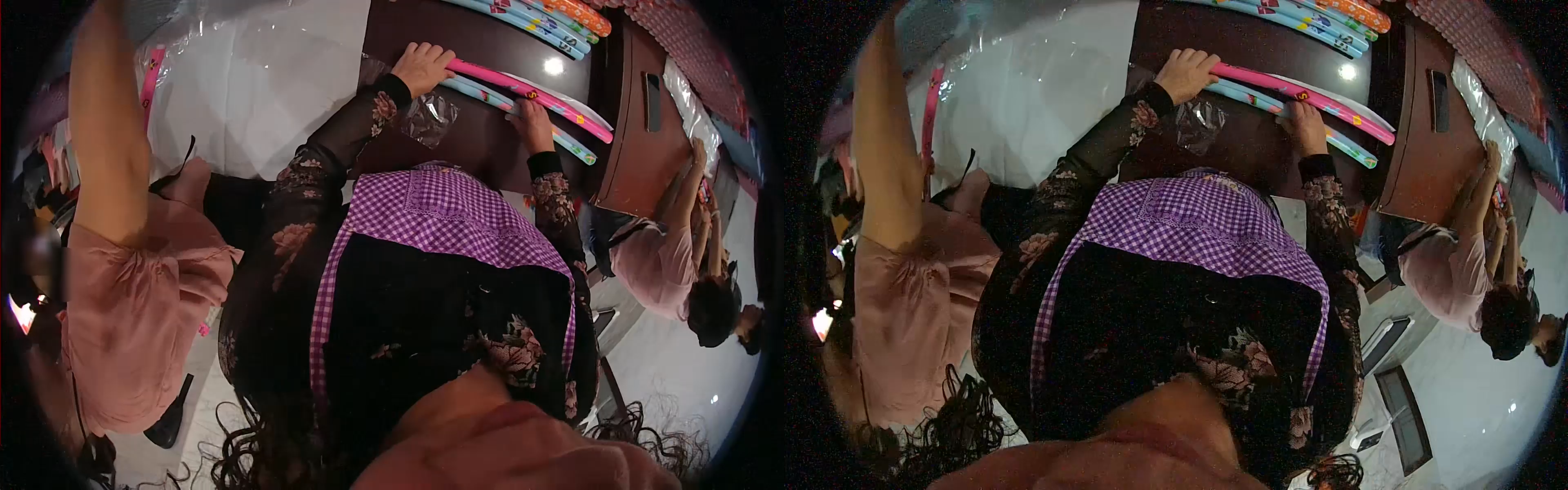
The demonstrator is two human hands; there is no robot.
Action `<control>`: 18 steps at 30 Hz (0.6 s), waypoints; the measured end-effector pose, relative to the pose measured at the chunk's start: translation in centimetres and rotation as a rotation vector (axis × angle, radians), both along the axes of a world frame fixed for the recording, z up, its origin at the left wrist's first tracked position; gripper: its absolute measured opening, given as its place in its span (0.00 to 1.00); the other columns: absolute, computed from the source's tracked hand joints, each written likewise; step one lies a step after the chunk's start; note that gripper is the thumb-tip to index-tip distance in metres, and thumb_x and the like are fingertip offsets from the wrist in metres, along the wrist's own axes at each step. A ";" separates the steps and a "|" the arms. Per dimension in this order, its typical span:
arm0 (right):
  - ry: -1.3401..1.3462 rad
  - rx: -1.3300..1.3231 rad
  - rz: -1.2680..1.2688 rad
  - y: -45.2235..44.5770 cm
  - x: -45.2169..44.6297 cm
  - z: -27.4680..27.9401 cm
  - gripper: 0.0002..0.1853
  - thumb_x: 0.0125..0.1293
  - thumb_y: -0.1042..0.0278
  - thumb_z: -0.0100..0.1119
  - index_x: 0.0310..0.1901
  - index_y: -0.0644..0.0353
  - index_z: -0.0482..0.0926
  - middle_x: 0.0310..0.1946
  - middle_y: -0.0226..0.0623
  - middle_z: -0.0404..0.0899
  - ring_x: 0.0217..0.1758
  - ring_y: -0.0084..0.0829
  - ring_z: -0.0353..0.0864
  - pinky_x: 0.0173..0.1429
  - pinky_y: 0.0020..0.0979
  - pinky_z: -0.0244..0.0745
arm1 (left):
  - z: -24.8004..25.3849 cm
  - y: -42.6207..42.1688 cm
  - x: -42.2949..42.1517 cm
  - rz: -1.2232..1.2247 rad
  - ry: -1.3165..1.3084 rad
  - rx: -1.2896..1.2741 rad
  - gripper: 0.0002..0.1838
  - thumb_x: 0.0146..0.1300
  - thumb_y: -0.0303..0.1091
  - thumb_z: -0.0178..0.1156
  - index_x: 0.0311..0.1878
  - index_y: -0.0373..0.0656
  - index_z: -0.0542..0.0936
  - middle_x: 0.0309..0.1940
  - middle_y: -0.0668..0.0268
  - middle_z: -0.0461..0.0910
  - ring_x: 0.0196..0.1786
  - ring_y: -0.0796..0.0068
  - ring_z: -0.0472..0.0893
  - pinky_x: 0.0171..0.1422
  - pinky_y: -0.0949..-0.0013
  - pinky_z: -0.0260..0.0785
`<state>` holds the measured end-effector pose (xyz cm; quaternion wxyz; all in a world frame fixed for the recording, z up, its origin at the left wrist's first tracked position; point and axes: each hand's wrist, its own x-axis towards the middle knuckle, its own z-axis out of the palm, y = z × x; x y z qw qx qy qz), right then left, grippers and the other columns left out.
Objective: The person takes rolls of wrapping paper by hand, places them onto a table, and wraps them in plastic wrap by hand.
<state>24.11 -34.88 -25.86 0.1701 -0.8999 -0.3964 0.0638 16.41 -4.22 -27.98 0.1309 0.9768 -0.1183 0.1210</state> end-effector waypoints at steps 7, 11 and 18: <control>-0.102 0.061 -0.107 0.2 -1.6 0.9 0.22 0.52 0.67 0.65 0.50 0.60 0.75 0.46 0.44 0.73 0.51 0.47 0.71 0.54 0.43 0.69 | 1.8 0.1 0.1 -0.055 0.098 0.023 0.37 0.56 0.63 0.57 0.60 0.44 0.67 0.47 0.63 0.69 0.50 0.64 0.68 0.53 0.60 0.58; -0.129 0.112 -0.181 0.7 -1.7 1.1 0.23 0.51 0.68 0.66 0.50 0.60 0.73 0.47 0.46 0.72 0.51 0.49 0.70 0.56 0.43 0.68 | 0.9 0.1 0.2 -0.071 0.133 0.041 0.40 0.55 0.66 0.57 0.61 0.43 0.67 0.51 0.61 0.68 0.54 0.62 0.67 0.55 0.58 0.57; -0.149 0.072 -0.165 0.0 -1.1 0.2 0.21 0.47 0.70 0.67 0.45 0.58 0.73 0.44 0.42 0.71 0.50 0.45 0.69 0.53 0.43 0.66 | 0.6 -0.9 0.8 -0.065 0.185 0.152 0.38 0.58 0.65 0.54 0.60 0.44 0.66 0.52 0.61 0.68 0.54 0.62 0.67 0.56 0.58 0.57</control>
